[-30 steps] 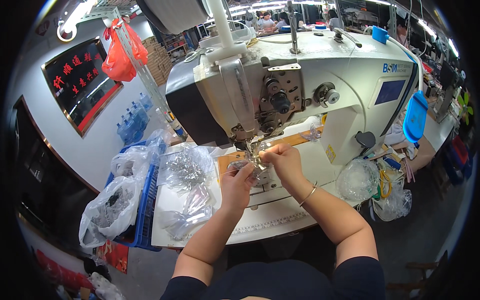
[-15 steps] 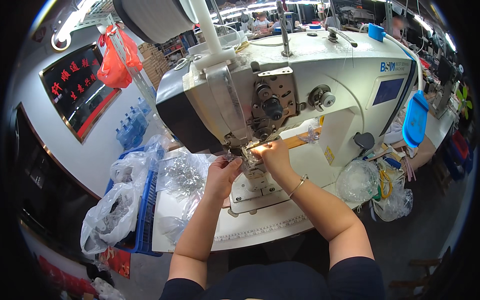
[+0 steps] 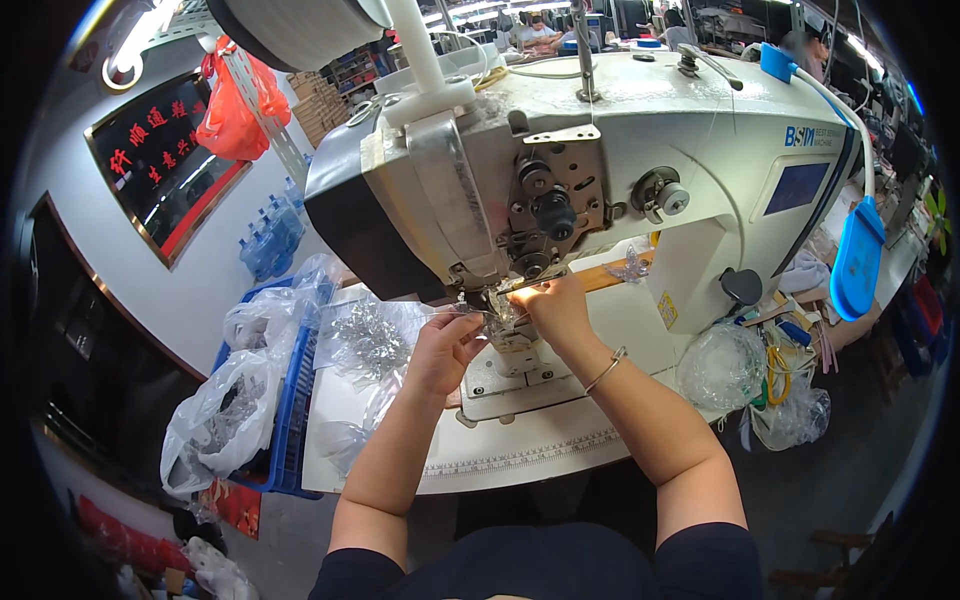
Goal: The person operates an industrial sewing machine to stitch small, silver, star-shaped fabric pieces. They repeatedly pick up a piece, feed it under the presser foot, sew a short seam, and then use scissors to trim the excess thread. The finished items are placed on the table surface.
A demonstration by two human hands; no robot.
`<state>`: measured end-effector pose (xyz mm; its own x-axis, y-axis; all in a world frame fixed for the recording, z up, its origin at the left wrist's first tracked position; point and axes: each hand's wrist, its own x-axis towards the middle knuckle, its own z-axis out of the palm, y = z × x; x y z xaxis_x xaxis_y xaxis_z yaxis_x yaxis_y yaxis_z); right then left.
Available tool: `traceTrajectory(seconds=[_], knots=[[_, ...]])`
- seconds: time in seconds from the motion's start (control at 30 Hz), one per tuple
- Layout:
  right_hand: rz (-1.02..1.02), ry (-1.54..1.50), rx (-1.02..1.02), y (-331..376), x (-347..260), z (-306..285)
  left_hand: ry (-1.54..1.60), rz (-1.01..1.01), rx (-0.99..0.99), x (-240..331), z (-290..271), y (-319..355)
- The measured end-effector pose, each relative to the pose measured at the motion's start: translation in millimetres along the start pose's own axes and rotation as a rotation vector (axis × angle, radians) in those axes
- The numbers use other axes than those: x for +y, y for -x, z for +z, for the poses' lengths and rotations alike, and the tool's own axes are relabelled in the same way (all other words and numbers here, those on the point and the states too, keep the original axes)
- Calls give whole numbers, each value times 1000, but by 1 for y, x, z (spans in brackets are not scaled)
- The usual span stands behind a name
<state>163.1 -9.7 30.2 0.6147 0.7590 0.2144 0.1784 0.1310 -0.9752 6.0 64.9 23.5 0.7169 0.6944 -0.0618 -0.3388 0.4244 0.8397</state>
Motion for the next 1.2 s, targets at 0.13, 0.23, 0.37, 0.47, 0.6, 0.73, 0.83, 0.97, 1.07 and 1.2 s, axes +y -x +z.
traceTrajectory(seconds=[0.13, 0.23, 0.37, 0.47, 0.6, 0.73, 0.83, 0.97, 1.07, 1.2], knots=[[-1, 4, -20, -4, 2, -1, -16, 1, -2, 5, 2, 3], [-22, -65, -13, -4, 5, 1, -35, 4, 18, 4, 2, 4], [-37, -77, 30, 1, -1, 4, -64, 0, -5, 4, -2, 2], [32, -12, 28, 3, -2, 3, -123, -20, -12, 10, -3, 0], [84, 83, 13, 3, -4, 0, -133, -12, -6, 10, -2, -2], [23, -26, 52, 1, 2, 3, -82, 32, 47, 5, -2, -1], [18, -77, 46, 0, 3, 3, -95, 34, 38, 5, -2, -2], [17, -43, 58, 2, -2, 4, -108, 24, 37, 8, 1, 0], [-71, 108, 72, 1, -2, 3, -115, 23, 24, 5, -1, -1], [2, 145, 37, 0, -5, 2, -128, 45, 7, 4, 0, 3]])
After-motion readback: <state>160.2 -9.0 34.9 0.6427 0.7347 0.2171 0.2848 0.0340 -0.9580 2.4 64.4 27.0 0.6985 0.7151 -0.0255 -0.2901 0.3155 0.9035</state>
